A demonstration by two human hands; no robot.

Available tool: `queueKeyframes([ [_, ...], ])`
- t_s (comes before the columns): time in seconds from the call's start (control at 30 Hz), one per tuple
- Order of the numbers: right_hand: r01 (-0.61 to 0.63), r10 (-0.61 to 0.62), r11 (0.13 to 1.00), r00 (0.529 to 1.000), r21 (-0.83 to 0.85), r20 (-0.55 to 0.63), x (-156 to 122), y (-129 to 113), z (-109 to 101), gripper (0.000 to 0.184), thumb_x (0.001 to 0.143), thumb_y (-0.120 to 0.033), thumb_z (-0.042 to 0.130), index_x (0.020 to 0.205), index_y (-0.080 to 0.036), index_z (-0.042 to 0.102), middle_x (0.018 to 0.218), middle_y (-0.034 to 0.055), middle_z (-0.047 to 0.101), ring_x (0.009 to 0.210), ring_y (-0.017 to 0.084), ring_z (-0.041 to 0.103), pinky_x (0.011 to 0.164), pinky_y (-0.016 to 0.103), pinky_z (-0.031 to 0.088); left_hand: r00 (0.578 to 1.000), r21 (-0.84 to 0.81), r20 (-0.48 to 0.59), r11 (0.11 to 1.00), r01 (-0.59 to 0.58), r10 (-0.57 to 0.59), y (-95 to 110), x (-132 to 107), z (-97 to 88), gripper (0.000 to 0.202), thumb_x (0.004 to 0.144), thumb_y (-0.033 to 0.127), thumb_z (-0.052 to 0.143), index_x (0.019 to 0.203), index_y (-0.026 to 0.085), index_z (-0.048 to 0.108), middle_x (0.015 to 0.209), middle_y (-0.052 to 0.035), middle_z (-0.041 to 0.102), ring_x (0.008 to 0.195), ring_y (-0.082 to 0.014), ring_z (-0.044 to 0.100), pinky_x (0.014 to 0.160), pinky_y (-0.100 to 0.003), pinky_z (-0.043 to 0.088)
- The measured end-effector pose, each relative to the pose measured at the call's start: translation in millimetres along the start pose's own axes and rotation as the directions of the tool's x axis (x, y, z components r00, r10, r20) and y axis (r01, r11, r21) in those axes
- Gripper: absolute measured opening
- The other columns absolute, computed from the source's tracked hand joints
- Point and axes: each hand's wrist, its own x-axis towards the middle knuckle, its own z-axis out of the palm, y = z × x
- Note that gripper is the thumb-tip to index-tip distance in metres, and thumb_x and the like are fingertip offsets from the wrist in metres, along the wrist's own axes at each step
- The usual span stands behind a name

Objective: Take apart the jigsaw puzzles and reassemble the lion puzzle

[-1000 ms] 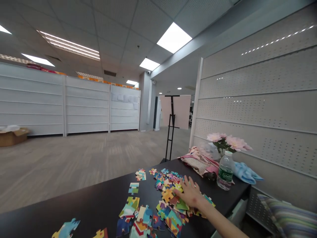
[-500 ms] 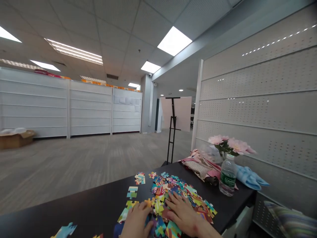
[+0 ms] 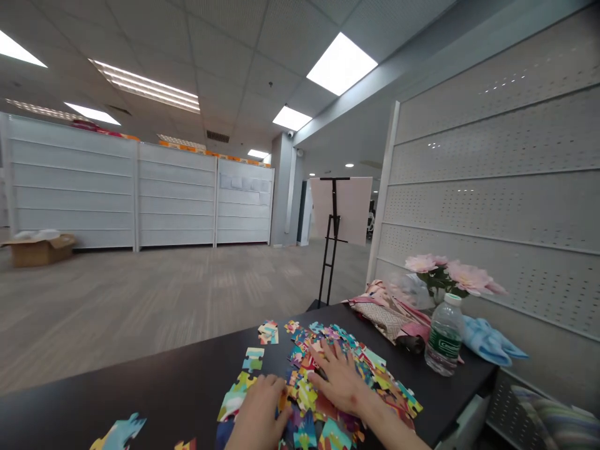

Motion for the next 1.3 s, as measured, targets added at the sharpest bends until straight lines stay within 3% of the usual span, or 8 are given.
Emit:
queueKeyframes([
  [0.23, 0.293, -0.303, 0.952, 0.942, 0.088, 0.145, -29.1, -25.1, -6.9, 0.074, 0.086, -0.067, 0.056, 0.152, -0.040, 0.035, 0.166, 0.0039, 0.018, 0.151, 0.043, 0.005, 0.117, 0.069, 0.003, 0.996, -0.121, -0.083, 0.993, 0.003, -0.013, -16.0, 6.5, -0.3, 0.038, 0.101, 0.016, 0.031, 0.127, 0.023, 0.057, 0.109, -0.0071, 0.070, 0.100, -0.0209, 0.066, 0.087, -0.027, 0.046],
  [0.4, 0.367, -0.383, 0.916, 0.920, 0.162, 0.081, -49.4, -11.8, -7.4, 0.049, 0.096, -0.053, 0.050, 0.141, -0.036, 0.055, 0.160, 0.0024, 0.037, 0.151, 0.033, 0.022, 0.123, 0.056, 0.012, 0.987, -0.106, -0.134, 0.992, 0.072, -0.086, -22.2, 9.1, -2.3, 0.040, 0.096, 0.009, 0.036, 0.126, 0.020, 0.058, 0.116, -0.0086, 0.068, 0.107, -0.0200, 0.064, 0.092, -0.027, 0.045],
  [0.53, 0.265, -0.257, 0.960, 0.962, 0.093, -0.089, -35.8, 30.6, -4.8, 0.058, 0.100, -0.058, 0.037, 0.150, -0.031, 0.043, 0.166, 0.0033, 0.020, 0.153, 0.029, 0.015, 0.124, 0.049, 0.015, 0.981, -0.023, -0.155, 0.993, 0.111, -0.114, -20.0, 3.7, -19.4, 0.034, 0.094, 0.015, 0.042, 0.117, 0.022, 0.065, 0.118, -0.0085, 0.066, 0.111, -0.0241, 0.060, 0.094, -0.033, 0.046],
  [0.67, -0.053, 0.049, 0.998, 0.993, -0.035, -0.109, -7.6, 68.5, -3.6, 0.074, 0.097, -0.068, 0.026, 0.158, -0.026, 0.026, 0.168, 0.0044, 0.013, 0.154, 0.034, 0.004, 0.123, 0.053, 0.013, 0.981, 0.097, -0.057, 0.976, 0.193, -0.188, -15.3, -17.3, -33.2, 0.047, 0.091, 0.040, 0.054, 0.136, 0.026, 0.060, 0.144, -0.0111, 0.055, 0.137, -0.0389, 0.042, 0.109, -0.056, 0.034],
  [0.77, -0.152, 0.149, 0.985, 0.988, -0.077, -0.040, 2.8, 69.3, 3.3, 0.080, 0.093, -0.076, 0.026, 0.157, -0.029, 0.026, 0.166, 0.0053, 0.019, 0.153, 0.038, 0.004, 0.122, 0.059, 0.007, 0.963, 0.151, 0.092, 0.959, 0.238, -0.254, -13.1, -38.6, -14.2, 0.082, 0.079, 0.055, 0.068, 0.151, 0.031, 0.040, 0.160, -0.0121, 0.032, 0.144, -0.0549, 0.017, 0.110, -0.074, 0.018],
  [0.87, -0.110, 0.109, 0.992, 0.994, -0.066, -0.021, 1.7, 48.0, 11.7, 0.082, 0.090, -0.081, 0.024, 0.157, -0.033, 0.025, 0.167, 0.0055, 0.015, 0.153, 0.037, 0.000, 0.121, 0.059, 0.001, 0.983, 0.205, 0.023, 0.963, 0.172, -0.181, -10.0, -50.9, 19.8, 0.065, 0.087, 0.038, 0.062, 0.148, 0.040, 0.041, 0.158, -0.0064, 0.036, 0.144, -0.0553, 0.017, 0.109, -0.077, 0.017],
  [1.13, 0.101, -0.103, 0.993, 0.994, 0.053, 0.028, -24.3, -5.5, 6.0, 0.067, 0.098, -0.070, 0.027, 0.155, -0.036, 0.030, 0.167, 0.0086, 0.012, 0.154, 0.032, 0.001, 0.121, 0.060, 0.003, 0.993, 0.255, -0.022, 0.961, -0.104, 0.113, -14.6, -27.7, 68.8, 0.071, 0.091, 0.009, 0.047, 0.149, 0.047, 0.034, 0.158, 0.0016, 0.036, 0.147, -0.0380, 0.028, 0.117, -0.063, 0.027],
  [1.3, 0.286, -0.287, 0.938, 0.958, 0.196, -0.027, -50.5, -19.9, 12.0, 0.061, 0.103, -0.055, 0.028, 0.152, -0.021, 0.040, 0.162, 0.0119, 0.032, 0.152, 0.026, 0.022, 0.124, 0.050, 0.011, 0.974, 0.273, 0.036, 0.935, -0.226, 0.225, -27.9, -7.4, 76.8, 0.067, 0.094, 0.036, 0.060, 0.153, 0.038, 0.029, 0.162, -0.0061, 0.023, 0.146, -0.0406, 0.028, 0.114, -0.058, 0.035],
])
